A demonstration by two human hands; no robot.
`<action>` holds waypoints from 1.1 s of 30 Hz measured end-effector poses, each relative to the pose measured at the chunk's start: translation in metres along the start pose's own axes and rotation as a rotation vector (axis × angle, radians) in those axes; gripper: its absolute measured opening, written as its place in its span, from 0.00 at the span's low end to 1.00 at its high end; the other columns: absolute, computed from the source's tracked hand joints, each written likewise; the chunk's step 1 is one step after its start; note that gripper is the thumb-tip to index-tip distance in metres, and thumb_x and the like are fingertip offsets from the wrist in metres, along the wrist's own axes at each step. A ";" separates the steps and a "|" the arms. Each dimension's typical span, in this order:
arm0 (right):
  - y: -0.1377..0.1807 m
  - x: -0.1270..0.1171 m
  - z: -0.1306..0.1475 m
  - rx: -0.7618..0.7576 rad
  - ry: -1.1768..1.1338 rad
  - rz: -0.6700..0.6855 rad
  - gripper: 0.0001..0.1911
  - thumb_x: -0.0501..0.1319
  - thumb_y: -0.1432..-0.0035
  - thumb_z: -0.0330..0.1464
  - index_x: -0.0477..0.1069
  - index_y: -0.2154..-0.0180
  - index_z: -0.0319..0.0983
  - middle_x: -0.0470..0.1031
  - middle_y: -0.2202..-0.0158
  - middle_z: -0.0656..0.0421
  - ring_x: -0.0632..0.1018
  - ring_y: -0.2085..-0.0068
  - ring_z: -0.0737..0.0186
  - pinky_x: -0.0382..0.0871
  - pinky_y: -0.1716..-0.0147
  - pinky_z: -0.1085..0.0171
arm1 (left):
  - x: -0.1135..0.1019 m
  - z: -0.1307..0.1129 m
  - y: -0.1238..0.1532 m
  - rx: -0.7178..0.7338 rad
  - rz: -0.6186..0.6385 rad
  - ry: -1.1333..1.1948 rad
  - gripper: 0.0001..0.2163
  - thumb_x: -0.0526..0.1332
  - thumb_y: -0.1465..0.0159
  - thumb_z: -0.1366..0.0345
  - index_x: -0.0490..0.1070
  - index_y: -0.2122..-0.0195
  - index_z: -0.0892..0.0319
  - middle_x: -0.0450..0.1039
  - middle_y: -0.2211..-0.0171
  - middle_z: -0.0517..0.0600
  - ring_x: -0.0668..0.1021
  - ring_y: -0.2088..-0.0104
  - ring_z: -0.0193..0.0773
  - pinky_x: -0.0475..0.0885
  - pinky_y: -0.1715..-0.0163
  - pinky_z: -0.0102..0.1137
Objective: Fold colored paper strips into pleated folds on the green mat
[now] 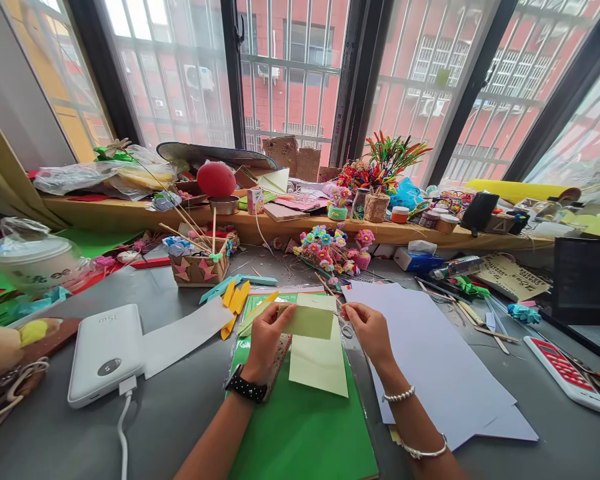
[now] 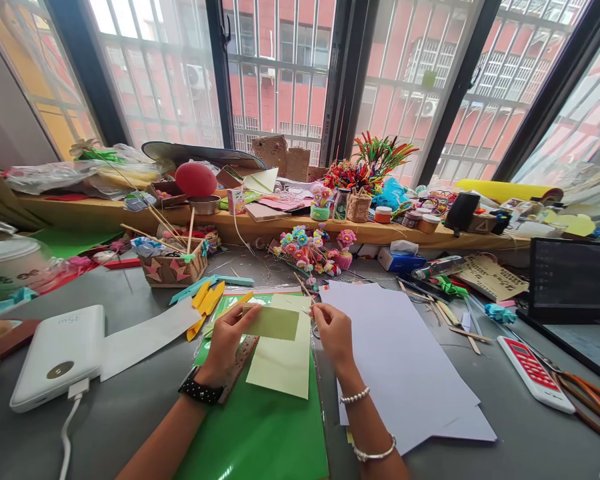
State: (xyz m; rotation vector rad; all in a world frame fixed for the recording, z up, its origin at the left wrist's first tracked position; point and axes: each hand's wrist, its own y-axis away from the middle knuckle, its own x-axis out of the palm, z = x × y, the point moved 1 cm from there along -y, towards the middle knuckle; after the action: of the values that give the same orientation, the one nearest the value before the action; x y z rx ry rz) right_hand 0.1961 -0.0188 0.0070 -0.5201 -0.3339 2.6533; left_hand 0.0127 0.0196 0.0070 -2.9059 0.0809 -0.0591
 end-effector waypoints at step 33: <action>0.002 0.007 0.002 -0.122 0.163 0.329 0.12 0.54 0.50 0.34 0.74 0.74 0.38 0.75 0.75 0.59 0.72 0.74 0.64 0.63 0.76 0.69 | 0.007 0.006 0.001 -0.031 0.249 -0.180 0.11 0.58 0.49 0.58 0.75 0.74 0.60 0.75 0.70 0.51 0.73 0.66 0.42 0.67 0.67 0.30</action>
State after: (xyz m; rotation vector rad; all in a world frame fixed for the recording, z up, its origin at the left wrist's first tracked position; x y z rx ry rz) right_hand 0.1884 -0.0177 0.0060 -0.8934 -0.3911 2.8900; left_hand 0.0203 0.0197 0.0016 -2.8911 0.4127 0.2470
